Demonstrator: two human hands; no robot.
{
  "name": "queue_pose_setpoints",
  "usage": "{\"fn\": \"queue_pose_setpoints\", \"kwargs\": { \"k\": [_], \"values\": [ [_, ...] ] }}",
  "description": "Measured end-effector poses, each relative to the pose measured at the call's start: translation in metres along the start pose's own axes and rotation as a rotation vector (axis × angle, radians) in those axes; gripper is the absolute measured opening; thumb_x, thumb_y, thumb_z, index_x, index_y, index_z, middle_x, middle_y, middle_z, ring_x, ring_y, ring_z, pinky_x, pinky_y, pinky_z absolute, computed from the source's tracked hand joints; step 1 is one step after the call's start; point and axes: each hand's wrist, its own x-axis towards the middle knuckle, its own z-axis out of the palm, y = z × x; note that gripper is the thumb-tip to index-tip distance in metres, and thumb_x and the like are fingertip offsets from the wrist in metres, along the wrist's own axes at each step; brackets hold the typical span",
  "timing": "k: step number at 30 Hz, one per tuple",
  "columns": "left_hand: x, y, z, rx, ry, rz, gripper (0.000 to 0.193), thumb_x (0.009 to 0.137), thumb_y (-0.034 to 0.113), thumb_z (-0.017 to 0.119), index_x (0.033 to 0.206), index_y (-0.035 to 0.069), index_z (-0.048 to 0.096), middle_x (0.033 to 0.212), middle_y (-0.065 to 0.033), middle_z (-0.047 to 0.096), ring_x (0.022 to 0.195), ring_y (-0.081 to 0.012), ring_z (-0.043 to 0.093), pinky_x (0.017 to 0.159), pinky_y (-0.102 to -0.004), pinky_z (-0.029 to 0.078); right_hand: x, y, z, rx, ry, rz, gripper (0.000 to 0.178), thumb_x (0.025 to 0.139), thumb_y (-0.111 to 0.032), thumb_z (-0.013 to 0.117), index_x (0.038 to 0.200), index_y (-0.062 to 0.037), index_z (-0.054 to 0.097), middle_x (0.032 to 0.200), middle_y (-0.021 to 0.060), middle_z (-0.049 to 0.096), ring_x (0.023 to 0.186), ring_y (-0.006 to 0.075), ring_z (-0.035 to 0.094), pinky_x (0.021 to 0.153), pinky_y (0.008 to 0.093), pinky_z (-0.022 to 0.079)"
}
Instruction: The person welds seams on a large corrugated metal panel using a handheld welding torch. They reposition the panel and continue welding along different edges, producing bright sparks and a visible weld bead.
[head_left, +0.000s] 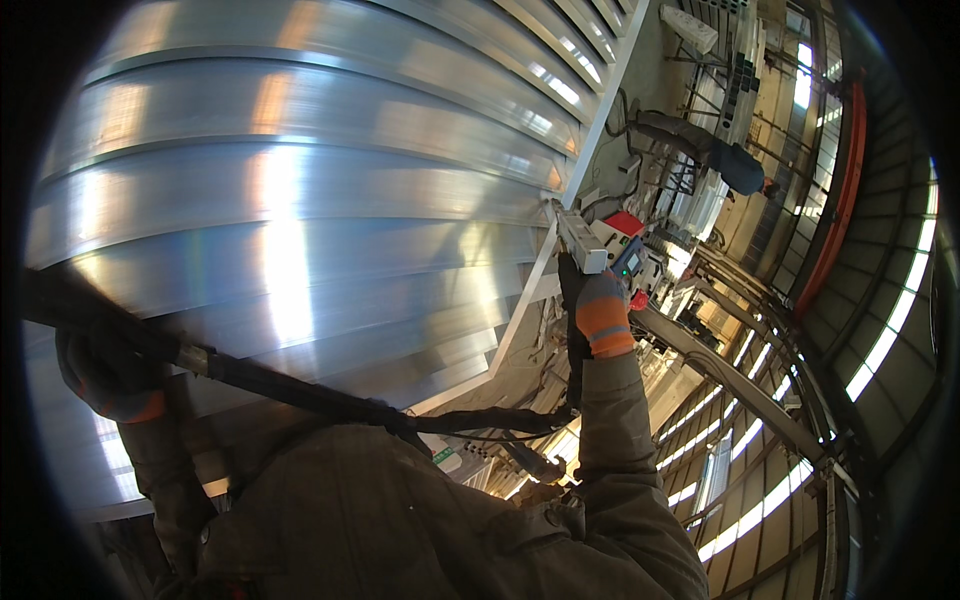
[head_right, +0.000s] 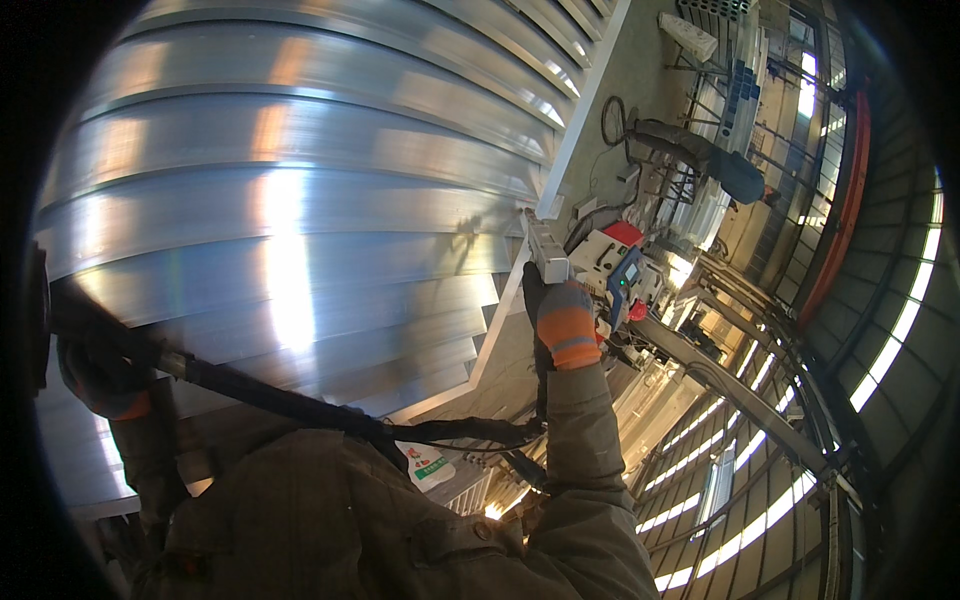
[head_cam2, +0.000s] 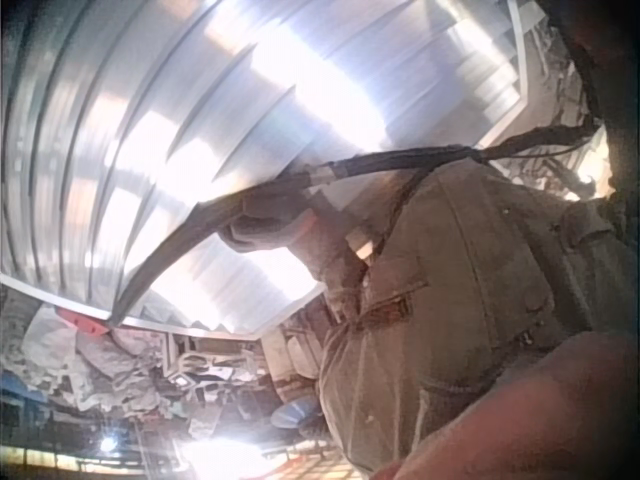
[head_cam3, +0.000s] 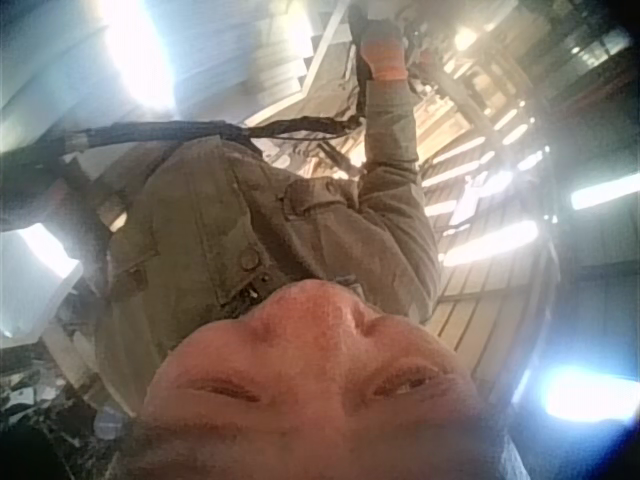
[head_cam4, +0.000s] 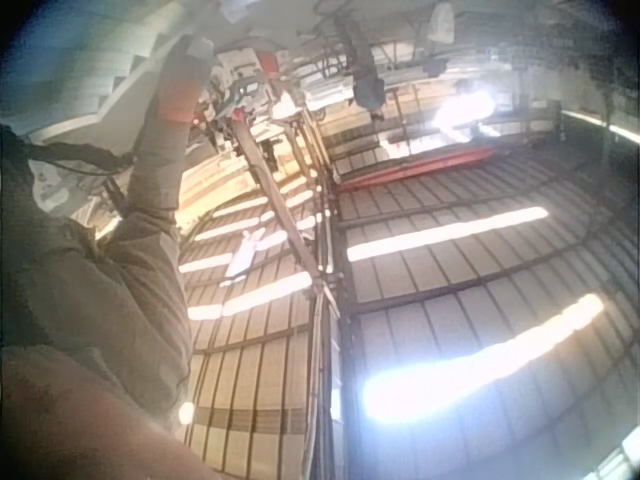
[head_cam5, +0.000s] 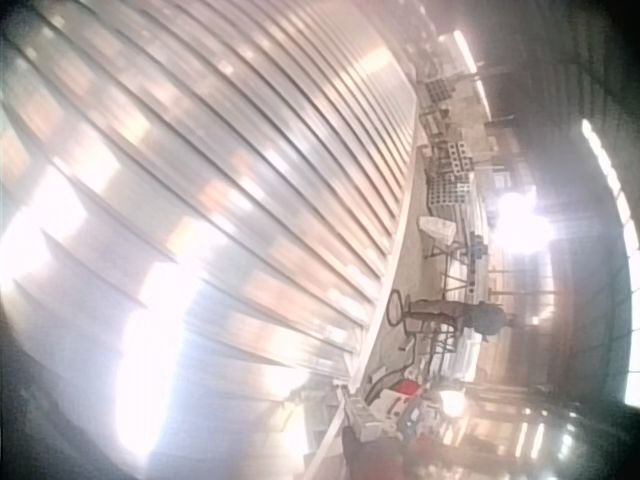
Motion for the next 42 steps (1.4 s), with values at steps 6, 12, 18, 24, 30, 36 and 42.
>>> {"fn": "queue_pose_setpoints", "kwargs": {
  "k": [6,12,18,24,30,36,42],
  "values": [
    [-0.008,-0.008,0.003,-0.056,-0.012,-0.017,0.041,0.099,0.021,0.079,0.129,-0.004,0.066,0.122,-0.0259,0.065,0.107,-0.0494,0.072,0.088,-0.0559,0.064,0.010,-0.020,-0.009,0.003,-0.041,0.146,0.067,0.102,-0.065,0.060,0.108,-0.0025,0.084,0.097,0.0312,0.078,0.099,0.0505,0.077,0.088,0.0569,0.062],
    [-0.001,-0.005,0.005,0.044,0.016,0.035,0.043,0.100,0.025,0.079,0.128,-0.005,0.065,0.119,-0.0266,0.065,0.104,-0.0494,0.073,0.086,-0.0544,0.064,0.008,-0.009,-0.003,0.023,-0.011,0.062,0.062,0.102,-0.061,0.063,0.106,-0.0022,0.084,0.097,0.0311,0.078,0.099,0.0505,0.076,0.088,0.0572,0.062],
    [0.007,0.001,0.000,-0.001,0.013,0.019,0.046,0.099,0.029,0.081,0.124,-0.006,0.066,0.116,-0.0263,0.066,0.101,-0.0492,0.073,0.084,-0.0554,0.065,0.005,-0.006,0.001,-0.023,0.049,-0.017,0.055,0.102,-0.056,0.067,0.104,-0.0040,0.083,0.094,0.0301,0.078,0.093,0.0497,0.076,0.083,0.0572,0.062],
    [0.011,0.001,0.000,0.002,0.035,0.027,0.048,0.099,0.032,0.082,0.119,-0.009,0.067,0.113,-0.0268,0.067,0.099,-0.0497,0.074,0.083,-0.0554,0.065,0.001,0.006,0.005,0.032,0.053,-0.058,0.058,0.102,-0.057,0.067,0.100,-0.0013,0.082,0.091,0.0294,0.078,0.088,0.0508,0.076,0.080,0.0572,0.062],
    [0.011,-0.001,0.001,-0.012,0.071,0.067,0.049,0.100,0.033,0.081,0.121,-0.010,0.068,0.112,-0.0268,0.067,0.098,-0.0495,0.075,0.082,-0.0549,0.066,-0.003,0.036,0.026,-0.299,0.002,-0.265,0.053,0.104,-0.013,0.062,0.154,-0.0296,0.064,0.100,0.0185,0.075,0.084,0.0428,0.074,0.070,0.0554,0.056],
    [0.000,-0.003,0.002,0.016,0.030,0.025,0.044,0.100,0.027,0.079,0.123,-0.009,0.069,0.117,-0.0252,0.066,0.104,-0.0485,0.074,0.087,-0.0549,0.065,-0.005,0.022,0.021,-0.132,-0.119,0.051,0.032,0.108,-0.038,0.066,0.136,-0.0288,0.077,0.110,0.0197,0.079,0.090,0.0438,0.075,0.074,0.0555,0.058],
    [-0.002,-0.005,0.004,0.024,0.035,0.043,0.042,0.100,0.023,0.078,0.127,-0.008,0.067,0.119,-0.0251,0.065,0.105,-0.0484,0.073,0.088,-0.0551,0.065,-0.009,0.032,0.029,-0.209,-0.097,-0.050,0.036,0.107,-0.030,0.065,0.143,-0.0316,0.073,0.110,0.0182,0.080,0.089,0.0416,0.076,0.072,0.0542,0.058]
  ]
}}
